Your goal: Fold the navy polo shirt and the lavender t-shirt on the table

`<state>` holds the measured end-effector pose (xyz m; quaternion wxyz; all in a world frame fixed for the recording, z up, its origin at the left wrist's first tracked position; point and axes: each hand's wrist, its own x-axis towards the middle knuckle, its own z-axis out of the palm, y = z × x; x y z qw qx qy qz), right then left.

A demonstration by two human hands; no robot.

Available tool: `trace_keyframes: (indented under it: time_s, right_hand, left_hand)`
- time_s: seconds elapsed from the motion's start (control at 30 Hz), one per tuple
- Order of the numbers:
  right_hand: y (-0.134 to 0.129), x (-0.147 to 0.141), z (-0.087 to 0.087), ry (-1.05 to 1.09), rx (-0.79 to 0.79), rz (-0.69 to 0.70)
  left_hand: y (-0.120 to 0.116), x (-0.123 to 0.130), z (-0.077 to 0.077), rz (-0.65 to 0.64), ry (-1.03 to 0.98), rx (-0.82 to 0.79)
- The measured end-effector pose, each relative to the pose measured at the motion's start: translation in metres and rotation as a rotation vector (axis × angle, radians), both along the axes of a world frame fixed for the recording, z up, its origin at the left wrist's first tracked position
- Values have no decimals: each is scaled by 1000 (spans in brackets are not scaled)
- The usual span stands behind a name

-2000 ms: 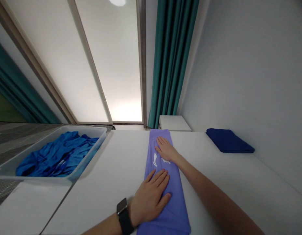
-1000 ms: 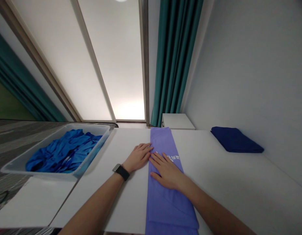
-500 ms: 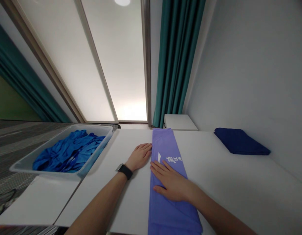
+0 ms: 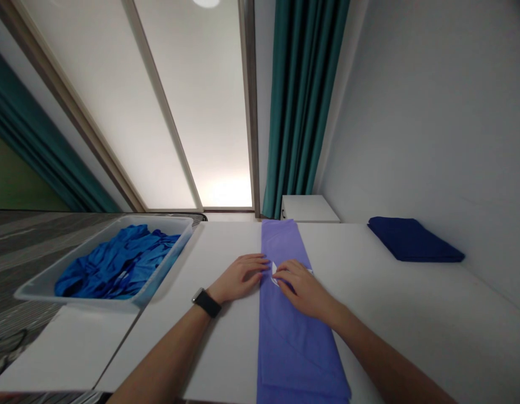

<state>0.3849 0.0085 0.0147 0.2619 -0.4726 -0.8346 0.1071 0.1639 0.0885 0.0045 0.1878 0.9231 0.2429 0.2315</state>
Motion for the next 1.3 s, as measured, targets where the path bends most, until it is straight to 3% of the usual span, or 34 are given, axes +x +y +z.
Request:
trace_keyframes:
  time_s: [0.33, 0.6, 0.7, 0.83, 1.07, 1.3]
  right_hand:
    - [-16, -23, -4, -30, -67, 251]
    - [-1, -12, -6, 137, -7, 111]
    - [22, -6, -7, 177, 13, 81]
    - [74, -4, -8, 75, 72, 78]
    - [175, -9, -14, -50, 54, -199]
    - [208, -9, -21, -73, -15, -285]
  left_hand:
    - [5, 0, -7, 111, 17, -33]
    - [7, 0, -15, 117, -20, -4]
    - [7, -1, -16, 117, -29, -7]
    - [6, 0, -13, 111, -35, -39]
    - [5, 0, -10, 132, -27, -70]
    - [5, 0, -9, 124, -68, -121]
